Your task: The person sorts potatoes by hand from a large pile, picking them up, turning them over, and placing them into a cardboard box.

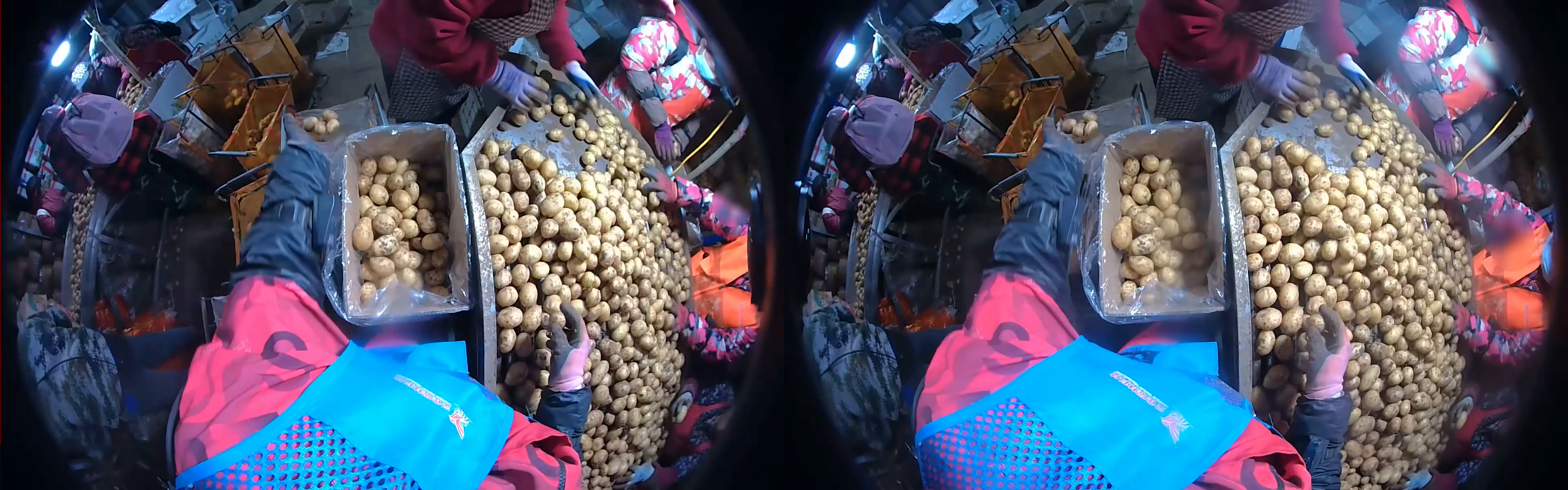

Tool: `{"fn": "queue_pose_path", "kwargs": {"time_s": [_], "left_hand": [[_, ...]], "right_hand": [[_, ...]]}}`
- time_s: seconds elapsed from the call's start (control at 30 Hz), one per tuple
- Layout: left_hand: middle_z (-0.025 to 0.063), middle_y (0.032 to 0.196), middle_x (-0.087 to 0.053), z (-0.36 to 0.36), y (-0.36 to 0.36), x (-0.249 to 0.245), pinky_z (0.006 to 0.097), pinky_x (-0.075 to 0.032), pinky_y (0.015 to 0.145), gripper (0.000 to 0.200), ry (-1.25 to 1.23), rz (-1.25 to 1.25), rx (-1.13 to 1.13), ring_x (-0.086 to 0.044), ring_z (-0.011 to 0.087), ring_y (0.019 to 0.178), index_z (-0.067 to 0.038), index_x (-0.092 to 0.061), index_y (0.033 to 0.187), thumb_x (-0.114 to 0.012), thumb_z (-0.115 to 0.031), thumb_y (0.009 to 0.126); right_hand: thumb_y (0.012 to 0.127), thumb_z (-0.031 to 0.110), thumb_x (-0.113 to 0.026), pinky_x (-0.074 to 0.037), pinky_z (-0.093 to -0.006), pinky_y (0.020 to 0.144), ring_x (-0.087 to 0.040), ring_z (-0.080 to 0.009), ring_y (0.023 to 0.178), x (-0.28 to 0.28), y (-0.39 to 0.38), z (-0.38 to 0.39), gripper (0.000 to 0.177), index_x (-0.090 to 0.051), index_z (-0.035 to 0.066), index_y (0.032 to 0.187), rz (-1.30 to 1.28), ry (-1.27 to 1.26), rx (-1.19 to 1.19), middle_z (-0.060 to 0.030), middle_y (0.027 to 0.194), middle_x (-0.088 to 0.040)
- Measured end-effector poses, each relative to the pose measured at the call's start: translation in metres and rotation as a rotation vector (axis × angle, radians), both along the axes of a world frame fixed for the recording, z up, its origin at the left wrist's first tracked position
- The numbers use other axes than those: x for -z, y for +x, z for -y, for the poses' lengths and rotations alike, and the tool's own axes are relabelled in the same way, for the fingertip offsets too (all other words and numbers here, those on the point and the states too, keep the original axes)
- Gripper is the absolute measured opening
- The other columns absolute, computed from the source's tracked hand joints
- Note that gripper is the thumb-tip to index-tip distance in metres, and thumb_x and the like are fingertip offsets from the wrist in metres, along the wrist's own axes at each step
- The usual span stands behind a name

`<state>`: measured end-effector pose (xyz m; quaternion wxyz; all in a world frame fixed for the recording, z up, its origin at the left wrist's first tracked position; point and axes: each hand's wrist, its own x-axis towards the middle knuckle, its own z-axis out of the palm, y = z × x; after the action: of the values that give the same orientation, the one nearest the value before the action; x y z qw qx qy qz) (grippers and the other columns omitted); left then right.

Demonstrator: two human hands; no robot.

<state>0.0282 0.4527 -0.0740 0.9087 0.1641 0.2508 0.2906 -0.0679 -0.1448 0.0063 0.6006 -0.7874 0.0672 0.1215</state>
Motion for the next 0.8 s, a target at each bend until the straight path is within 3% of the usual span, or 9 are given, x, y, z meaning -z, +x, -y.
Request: {"fn": "queue_pose_path", "kwargs": {"time_s": [0.07,0.2,0.23,0.3,0.4,0.47,0.5,0.7,0.8], "left_hand": [[0.0128,0.103,-0.064,-0.012,0.007,0.006,0.0537,-0.050,0.097,0.051,0.070,-0.403,0.039,-0.060,0.0280,0.093,-0.014,-0.063,0.100,-0.046,-0.062,0.096],[0.0096,0.107,-0.063,0.130,-0.049,-0.039,0.0442,-0.054,0.092,0.021,0.576,0.121,0.573,-0.062,0.0282,0.103,-0.009,-0.059,0.114,-0.051,-0.021,0.098],[0.0089,0.123,-0.061,0.178,-0.071,-0.027,0.0395,-0.051,0.096,0.033,-0.060,0.321,0.689,-0.058,0.0262,0.116,-0.009,-0.057,0.125,-0.052,-0.027,0.098],[0.0097,0.140,-0.056,0.261,-0.097,-0.002,0.0440,-0.048,0.099,0.053,0.090,0.114,1.163,-0.055,0.0265,0.125,-0.007,-0.050,0.140,-0.045,-0.044,0.103],[0.0084,0.113,-0.068,0.321,-0.140,-0.014,0.0506,-0.054,0.084,0.036,0.147,0.106,0.993,-0.065,0.0277,0.101,-0.015,-0.065,0.122,-0.053,-0.042,0.101],[0.0087,0.121,-0.064,0.312,-0.155,0.013,0.0432,-0.049,0.095,0.052,-0.629,0.361,1.031,-0.063,0.0246,0.103,-0.005,-0.056,0.133,-0.040,-0.046,0.105],[0.0085,0.121,-0.064,0.295,-0.154,-0.011,0.0429,-0.052,0.091,0.051,-0.674,0.318,1.034,-0.063,0.0251,0.103,-0.006,-0.057,0.130,-0.040,-0.046,0.105],[0.0090,0.120,-0.065,0.243,-0.158,-0.035,0.0418,-0.056,0.081,0.049,-0.402,-0.080,0.795,-0.063,0.0272,0.102,-0.007,-0.058,0.128,-0.053,-0.047,0.099],[0.0101,0.113,-0.063,0.213,-0.128,-0.053,0.0426,-0.057,0.078,0.040,-0.158,-0.112,0.304,-0.064,0.0261,0.099,-0.008,-0.061,0.120,-0.061,-0.040,0.097]], "right_hand": [[0.089,0.000,-0.067,-0.049,-0.0304,0.095,-0.058,-0.0192,0.117,0.012,-0.002,0.005,0.043,-0.057,-0.001,0.131,0.024,0.018,0.001,-0.0116,0.128,-0.061],[0.092,0.000,-0.065,-0.045,-0.0303,0.102,-0.057,-0.0179,0.117,-0.014,0.000,-0.039,0.042,-0.056,-0.001,0.133,-0.075,0.176,0.016,-0.0108,0.128,-0.061],[0.093,0.001,-0.065,-0.045,-0.0301,0.101,-0.057,-0.0175,0.117,-0.015,-0.001,-0.053,0.042,-0.056,-0.001,0.133,-0.009,0.227,-0.023,-0.0106,0.128,-0.061],[0.091,-0.002,-0.065,-0.046,-0.0336,0.102,-0.059,-0.0208,0.116,-0.019,-0.004,-0.085,0.046,-0.055,0.002,0.136,0.068,0.226,-0.160,-0.0120,0.125,-0.062],[0.083,-0.001,-0.068,-0.046,-0.0399,0.103,-0.059,-0.0331,0.117,-0.031,-0.004,-0.112,0.052,-0.057,0.004,0.134,0.619,-0.183,-0.668,-0.0183,0.127,-0.059],[0.082,0.002,-0.069,-0.045,-0.0414,0.104,-0.058,-0.0378,0.118,-0.049,-0.009,-0.115,0.048,-0.060,0.004,0.129,0.519,-0.175,-0.705,-0.0210,0.130,-0.057],[0.082,0.003,-0.070,-0.044,-0.0406,0.105,-0.058,-0.0364,0.119,-0.043,-0.009,-0.109,0.047,-0.061,0.002,0.128,0.595,-0.208,-0.650,-0.0210,0.130,-0.057],[0.091,0.007,-0.066,-0.046,-0.0374,0.103,-0.060,-0.0276,0.118,0.013,-0.023,-0.042,0.037,-0.060,-0.003,0.126,0.231,-0.010,-0.237,-0.0175,0.127,-0.062],[0.094,0.015,-0.065,-0.047,-0.0364,0.101,-0.061,-0.0253,0.117,0.009,-0.041,-0.022,0.036,-0.061,-0.004,0.124,0.143,0.009,-0.165,-0.0165,0.124,-0.064]]}}
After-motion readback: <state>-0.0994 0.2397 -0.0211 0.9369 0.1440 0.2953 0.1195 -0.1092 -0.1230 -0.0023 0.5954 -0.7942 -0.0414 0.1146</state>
